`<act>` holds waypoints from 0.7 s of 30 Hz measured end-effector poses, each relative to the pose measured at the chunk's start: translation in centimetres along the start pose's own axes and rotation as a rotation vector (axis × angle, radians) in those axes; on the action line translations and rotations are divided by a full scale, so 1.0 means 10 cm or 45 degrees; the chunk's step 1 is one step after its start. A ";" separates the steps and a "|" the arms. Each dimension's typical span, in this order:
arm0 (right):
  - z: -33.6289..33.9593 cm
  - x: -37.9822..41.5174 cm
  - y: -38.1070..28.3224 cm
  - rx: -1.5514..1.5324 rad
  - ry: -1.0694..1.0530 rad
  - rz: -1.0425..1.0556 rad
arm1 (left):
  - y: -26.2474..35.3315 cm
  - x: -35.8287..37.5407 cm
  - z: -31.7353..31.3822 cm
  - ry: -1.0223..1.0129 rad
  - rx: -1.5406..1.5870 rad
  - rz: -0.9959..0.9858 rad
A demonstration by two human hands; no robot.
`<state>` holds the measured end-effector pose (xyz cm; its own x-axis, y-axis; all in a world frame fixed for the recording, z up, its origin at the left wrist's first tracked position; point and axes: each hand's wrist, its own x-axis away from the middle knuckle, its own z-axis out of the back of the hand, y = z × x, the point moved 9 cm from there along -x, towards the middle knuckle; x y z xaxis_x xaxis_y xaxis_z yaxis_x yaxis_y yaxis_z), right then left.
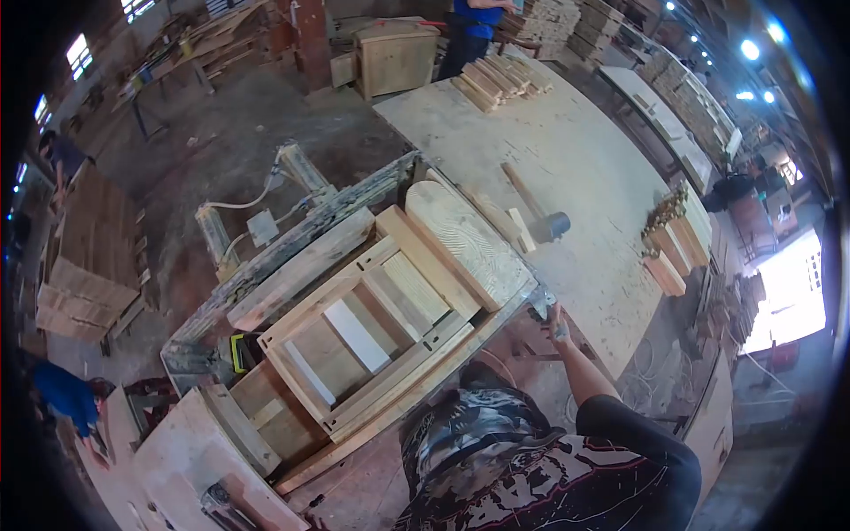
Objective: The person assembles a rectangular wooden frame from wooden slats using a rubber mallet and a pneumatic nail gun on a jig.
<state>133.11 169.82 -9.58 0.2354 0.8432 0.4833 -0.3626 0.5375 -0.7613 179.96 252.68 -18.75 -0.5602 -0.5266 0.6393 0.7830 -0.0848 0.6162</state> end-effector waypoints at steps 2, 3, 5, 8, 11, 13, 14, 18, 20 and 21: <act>0.19 0.19 -0.19 0.419 0.037 0.153 | -0.27 0.11 -0.13 -0.117 -0.258 0.094; 0.35 0.28 -0.32 0.363 0.144 0.196 | -0.41 0.15 -0.21 -0.185 -0.386 0.132; 0.57 0.39 -0.84 0.338 0.313 0.373 | -0.74 0.30 -0.36 -0.349 -0.630 0.221; 0.64 0.17 -1.76 0.497 0.443 0.746 | -1.27 0.75 -0.84 -0.610 -1.040 0.226; 0.35 -0.46 -2.29 0.735 0.354 0.996 | -1.22 1.78 -1.87 -1.017 -1.363 -0.544; 0.11 -1.00 -2.36 0.824 0.382 1.111 | -0.89 2.46 -2.32 -0.870 -1.306 -1.148; -0.02 -1.10 -2.41 0.822 0.320 1.134 | -0.69 2.83 -2.48 -0.849 -1.219 -1.240; -0.04 -1.19 -2.49 0.607 0.238 1.124 | 0.25 4.21 -2.85 -0.904 -0.921 -1.247; 0.06 -1.34 -2.46 0.139 0.080 0.917 | 0.56 4.60 -3.00 -0.898 -0.893 -1.247; 0.20 -1.33 -2.52 0.185 0.233 0.946 | 0.79 4.87 -3.05 -0.926 -0.844 -1.301</act>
<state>137.34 145.05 4.06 0.0247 0.9752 -0.2201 -0.5947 -0.1627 -0.7873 167.09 200.59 3.24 -0.8014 0.5358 0.2660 -0.1794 -0.6395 0.7476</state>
